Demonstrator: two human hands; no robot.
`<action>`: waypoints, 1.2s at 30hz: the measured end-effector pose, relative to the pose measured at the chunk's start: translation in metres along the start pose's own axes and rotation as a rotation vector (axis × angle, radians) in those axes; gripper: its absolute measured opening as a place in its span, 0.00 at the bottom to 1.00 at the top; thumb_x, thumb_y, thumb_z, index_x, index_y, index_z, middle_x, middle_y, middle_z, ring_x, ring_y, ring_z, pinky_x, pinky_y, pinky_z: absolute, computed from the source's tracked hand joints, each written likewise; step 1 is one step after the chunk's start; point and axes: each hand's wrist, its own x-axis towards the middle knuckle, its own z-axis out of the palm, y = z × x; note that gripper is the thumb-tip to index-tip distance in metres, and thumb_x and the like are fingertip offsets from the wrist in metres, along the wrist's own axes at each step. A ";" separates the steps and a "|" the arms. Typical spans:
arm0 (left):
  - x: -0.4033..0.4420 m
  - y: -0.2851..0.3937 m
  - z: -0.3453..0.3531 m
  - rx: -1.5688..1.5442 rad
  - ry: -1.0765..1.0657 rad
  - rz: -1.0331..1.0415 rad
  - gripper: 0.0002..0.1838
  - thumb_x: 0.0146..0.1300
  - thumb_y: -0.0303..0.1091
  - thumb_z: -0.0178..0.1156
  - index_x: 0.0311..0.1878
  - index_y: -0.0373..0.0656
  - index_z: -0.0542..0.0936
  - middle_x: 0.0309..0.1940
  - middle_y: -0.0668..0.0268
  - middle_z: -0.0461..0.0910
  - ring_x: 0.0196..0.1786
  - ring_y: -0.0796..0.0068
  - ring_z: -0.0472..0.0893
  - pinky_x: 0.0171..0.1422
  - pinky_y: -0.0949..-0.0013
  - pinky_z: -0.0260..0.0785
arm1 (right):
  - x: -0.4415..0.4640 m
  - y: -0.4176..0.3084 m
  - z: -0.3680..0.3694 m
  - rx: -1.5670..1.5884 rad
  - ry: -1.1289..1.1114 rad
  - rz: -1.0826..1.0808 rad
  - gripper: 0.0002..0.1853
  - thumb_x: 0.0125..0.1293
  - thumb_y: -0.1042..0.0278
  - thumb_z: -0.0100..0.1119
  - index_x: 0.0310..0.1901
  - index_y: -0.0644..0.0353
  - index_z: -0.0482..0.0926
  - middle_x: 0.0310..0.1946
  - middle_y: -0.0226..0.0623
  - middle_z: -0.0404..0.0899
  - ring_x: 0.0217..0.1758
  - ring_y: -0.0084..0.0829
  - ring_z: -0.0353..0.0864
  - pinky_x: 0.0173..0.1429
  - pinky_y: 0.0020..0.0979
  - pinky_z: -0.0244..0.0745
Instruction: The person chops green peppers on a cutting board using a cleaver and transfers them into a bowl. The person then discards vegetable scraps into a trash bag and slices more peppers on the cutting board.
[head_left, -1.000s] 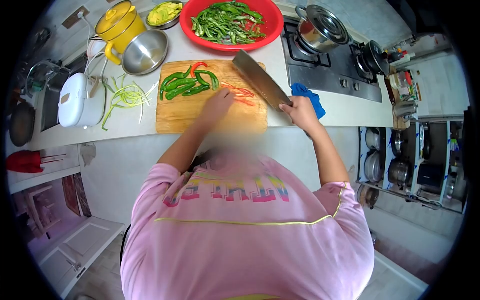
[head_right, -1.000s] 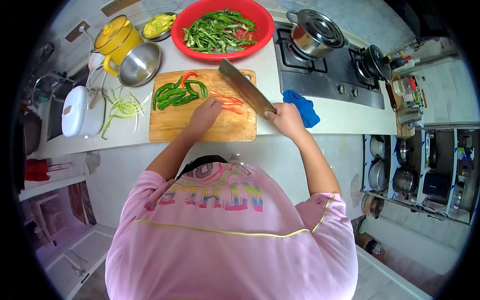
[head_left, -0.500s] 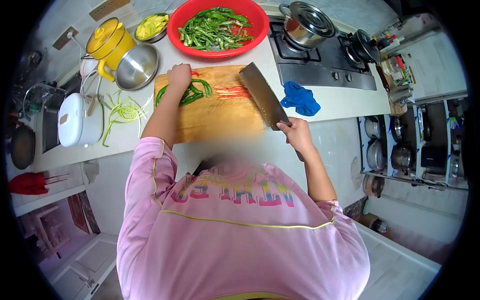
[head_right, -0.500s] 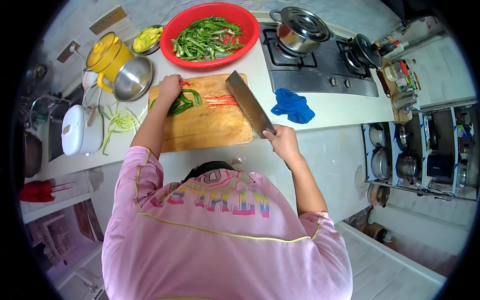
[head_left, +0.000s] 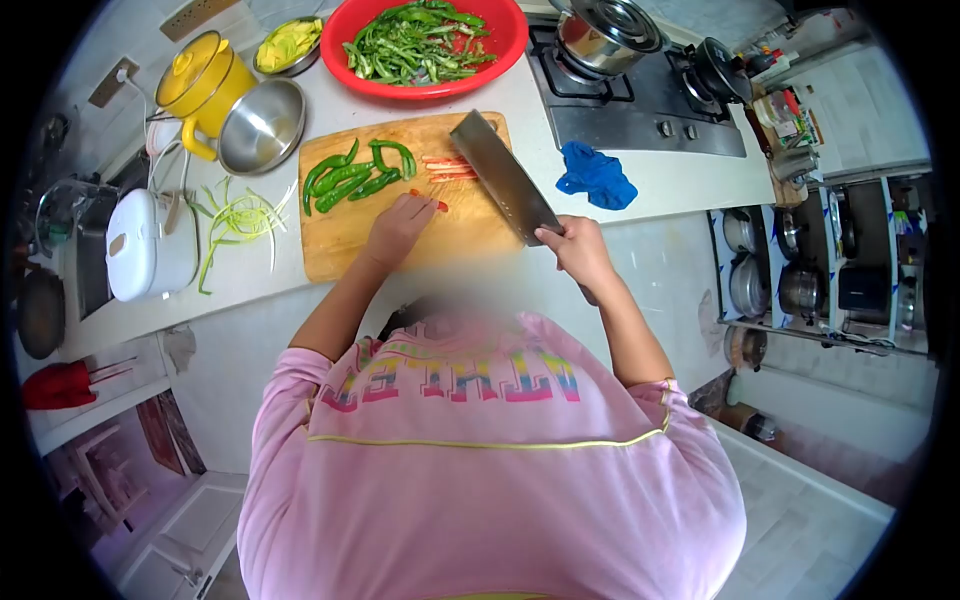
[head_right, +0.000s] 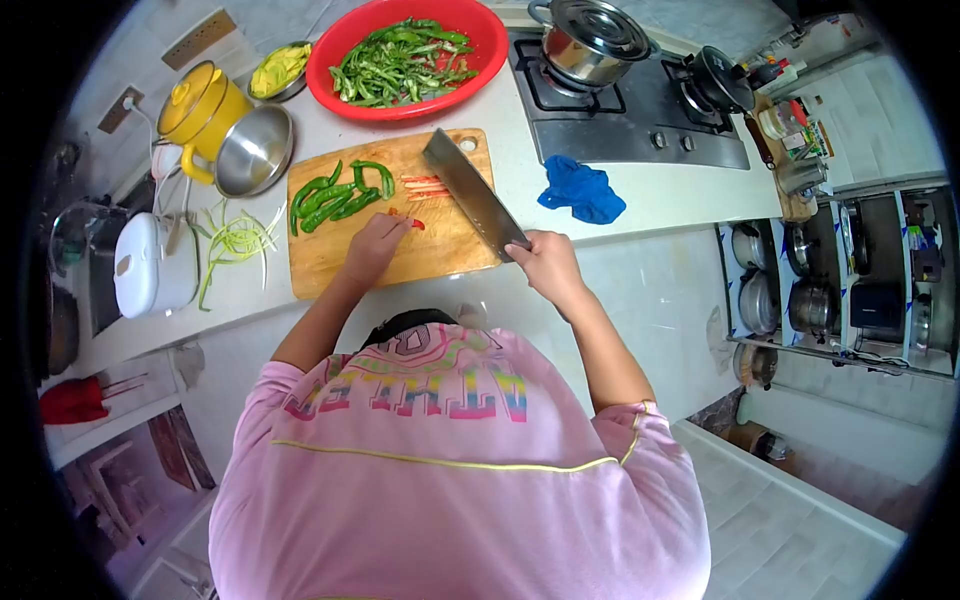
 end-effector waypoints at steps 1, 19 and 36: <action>-0.010 0.002 0.002 -0.016 -0.034 -0.005 0.10 0.53 0.26 0.54 0.40 0.40 0.76 0.33 0.64 0.74 0.39 0.66 0.76 0.38 0.68 0.71 | -0.001 -0.005 0.003 -0.021 -0.028 -0.007 0.13 0.58 0.66 0.60 0.24 0.68 0.77 0.12 0.43 0.72 0.12 0.31 0.73 0.21 0.33 0.66; -0.009 -0.021 0.009 -0.070 -0.148 -0.290 0.13 0.50 0.24 0.53 0.42 0.42 0.77 0.40 0.65 0.75 0.47 0.65 0.74 0.47 0.66 0.71 | 0.029 -0.024 0.021 -0.310 -0.121 -0.153 0.12 0.57 0.63 0.61 0.25 0.64 0.79 0.17 0.51 0.74 0.25 0.49 0.76 0.32 0.43 0.69; -0.021 0.001 0.000 0.040 -0.009 -0.145 0.08 0.48 0.27 0.54 0.34 0.42 0.76 0.33 0.67 0.74 0.40 0.69 0.76 0.39 0.70 0.72 | 0.036 -0.047 0.033 -0.577 -0.303 -0.289 0.11 0.58 0.63 0.59 0.27 0.62 0.80 0.21 0.50 0.77 0.28 0.51 0.78 0.36 0.46 0.72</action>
